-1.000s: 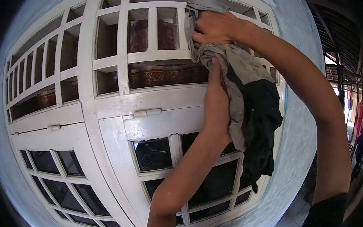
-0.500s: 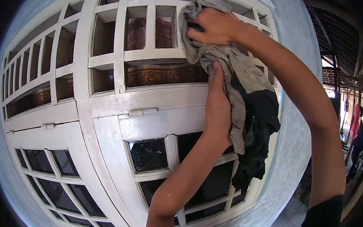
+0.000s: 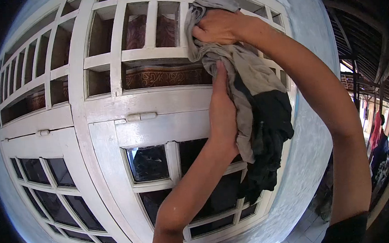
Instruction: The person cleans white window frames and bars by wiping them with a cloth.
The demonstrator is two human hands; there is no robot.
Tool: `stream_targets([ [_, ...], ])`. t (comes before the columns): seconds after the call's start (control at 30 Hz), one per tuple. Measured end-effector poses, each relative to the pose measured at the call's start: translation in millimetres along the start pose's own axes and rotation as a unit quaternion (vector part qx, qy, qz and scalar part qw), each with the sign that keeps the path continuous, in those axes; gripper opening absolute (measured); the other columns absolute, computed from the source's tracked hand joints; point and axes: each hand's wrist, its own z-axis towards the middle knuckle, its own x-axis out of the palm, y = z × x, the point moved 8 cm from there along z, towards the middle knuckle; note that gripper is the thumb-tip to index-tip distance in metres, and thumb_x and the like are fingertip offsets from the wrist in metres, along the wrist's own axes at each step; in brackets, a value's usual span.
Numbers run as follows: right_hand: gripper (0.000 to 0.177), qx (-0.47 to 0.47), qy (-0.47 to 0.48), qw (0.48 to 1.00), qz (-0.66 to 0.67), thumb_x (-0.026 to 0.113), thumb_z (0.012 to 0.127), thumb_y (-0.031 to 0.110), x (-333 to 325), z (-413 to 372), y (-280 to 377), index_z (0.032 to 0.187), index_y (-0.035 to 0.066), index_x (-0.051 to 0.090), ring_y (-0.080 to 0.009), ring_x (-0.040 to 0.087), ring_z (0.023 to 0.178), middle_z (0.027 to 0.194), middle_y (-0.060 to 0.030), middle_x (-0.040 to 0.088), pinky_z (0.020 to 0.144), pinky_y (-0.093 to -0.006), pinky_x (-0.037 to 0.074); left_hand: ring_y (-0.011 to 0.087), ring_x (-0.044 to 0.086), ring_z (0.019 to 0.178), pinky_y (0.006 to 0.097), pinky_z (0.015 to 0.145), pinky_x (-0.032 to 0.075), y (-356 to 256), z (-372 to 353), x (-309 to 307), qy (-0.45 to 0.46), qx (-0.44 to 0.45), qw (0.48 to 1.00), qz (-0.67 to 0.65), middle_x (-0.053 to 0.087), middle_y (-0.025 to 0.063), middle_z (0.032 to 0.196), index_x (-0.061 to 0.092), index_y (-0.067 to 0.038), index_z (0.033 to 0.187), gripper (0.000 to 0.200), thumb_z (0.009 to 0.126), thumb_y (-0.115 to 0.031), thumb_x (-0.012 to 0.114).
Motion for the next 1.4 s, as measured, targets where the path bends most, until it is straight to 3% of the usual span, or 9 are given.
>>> stream_targets([
  [0.23,0.047,-0.005,-0.041,0.979,0.198,0.035,0.088,0.035,3,-31,34,0.074,-0.005,0.057,-0.0444,0.058,0.071,0.072,-0.0281,0.058,0.071,-0.0486,0.047,0.0206,0.055,0.103,0.0329,0.092,0.043,13,-37,-9,-0.052,-0.026,0.998,0.002,0.056,0.0082,0.114,0.046,-0.009,0.127,0.051,0.094,-0.048,0.039],
  [0.43,0.055,0.132,-0.095,0.961,0.223,0.045,0.084,0.038,-10,-40,42,0.059,-0.01,0.057,-0.0409,0.055,0.05,0.054,-0.0272,0.053,0.06,-0.0462,0.049,0.0195,0.054,0.106,0.0323,0.094,0.042,5,-43,-25,-0.048,-0.039,0.998,-0.001,0.054,0.008,0.117,0.042,-0.01,0.129,0.052,0.094,-0.048,0.039],
  [0.57,0.058,0.056,-0.025,0.962,0.265,0.047,0.084,0.045,13,-37,33,0.069,-0.009,0.06,-0.039,0.058,0.06,0.061,-0.0261,0.055,0.063,-0.0455,0.049,0.0223,0.057,0.1,0.0354,0.091,0.046,8,-44,-26,-0.076,-0.048,0.996,0.014,0.055,0.0112,0.111,0.046,-0.006,0.125,0.051,0.092,-0.045,0.045],
  [0.77,0.06,-0.037,0.07,0.991,0.11,0.05,0.084,0.053,-37,-48,47,0.079,-0.005,0.063,-0.0375,0.059,0.073,0.068,-0.0228,0.059,0.075,-0.0467,0.046,0.0206,0.055,0.105,0.0348,0.094,0.044,15,-49,-20,-0.068,-0.094,0.993,0.019,0.054,0.0094,0.116,0.045,-0.007,0.128,0.049,0.094,-0.043,0.043],
  [0.8,0.055,-0.061,-0.062,0.992,0.094,0.052,0.084,0.051,-40,-51,39,0.079,-0.002,0.064,-0.0352,0.059,0.071,0.063,-0.0187,0.058,0.076,-0.0479,0.045,0.0203,0.054,0.106,0.0344,0.095,0.043,12,-47,-24,-0.068,-0.078,0.994,0.041,0.054,0.0093,0.117,0.044,-0.007,0.128,0.049,0.094,-0.043,0.043],
  [0.93,0.07,-0.079,0.089,0.991,-0.065,0.046,0.081,0.064,-23,-49,38,0.072,-0.003,0.062,-0.0331,0.06,0.072,0.067,-0.0176,0.059,0.086,-0.0482,0.042,0.0199,0.053,0.107,0.0334,0.096,0.042,23,-49,-33,-0.097,-0.063,0.992,0.058,0.054,0.0094,0.118,0.044,-0.006,0.129,0.05,0.094,-0.042,0.042],
  [1.03,0.082,0.046,0.027,0.997,0.062,0.037,0.081,0.071,-19,-36,35,0.062,-0.005,0.059,-0.0321,0.059,0.069,0.061,-0.0171,0.057,0.081,-0.0481,0.044,0.0201,0.054,0.106,0.0332,0.095,0.042,13,-37,-27,-0.098,-0.05,0.993,0.041,0.054,0.0097,0.117,0.046,-0.006,0.127,0.049,0.094,-0.041,0.042],
  [1.17,0.087,0.047,0.112,0.99,0.077,0.033,0.083,0.071,0,-28,36,0.057,-0.008,0.056,-0.0302,0.055,0.055,0.052,-0.0171,0.052,0.062,-0.0428,0.05,0.0192,0.054,0.105,0.0324,0.093,0.042,1,-34,-16,-0.014,-0.058,0.997,0.04,0.054,0.0076,0.118,0.04,-0.01,0.132,0.057,0.093,-0.051,0.039],
  [1.4,0.067,0.077,-0.122,0.982,0.125,0.055,0.082,0.057,-5,-45,44,0.061,-0.006,0.061,-0.0359,0.06,0.057,0.054,-0.0204,0.056,0.058,-0.0415,0.05,0.0213,0.056,0.103,0.0338,0.091,0.045,1,-49,-37,-0.075,-0.078,0.994,-0.028,0.055,0.0102,0.116,0.046,-0.006,0.127,0.05,0.093,-0.042,0.046],
])
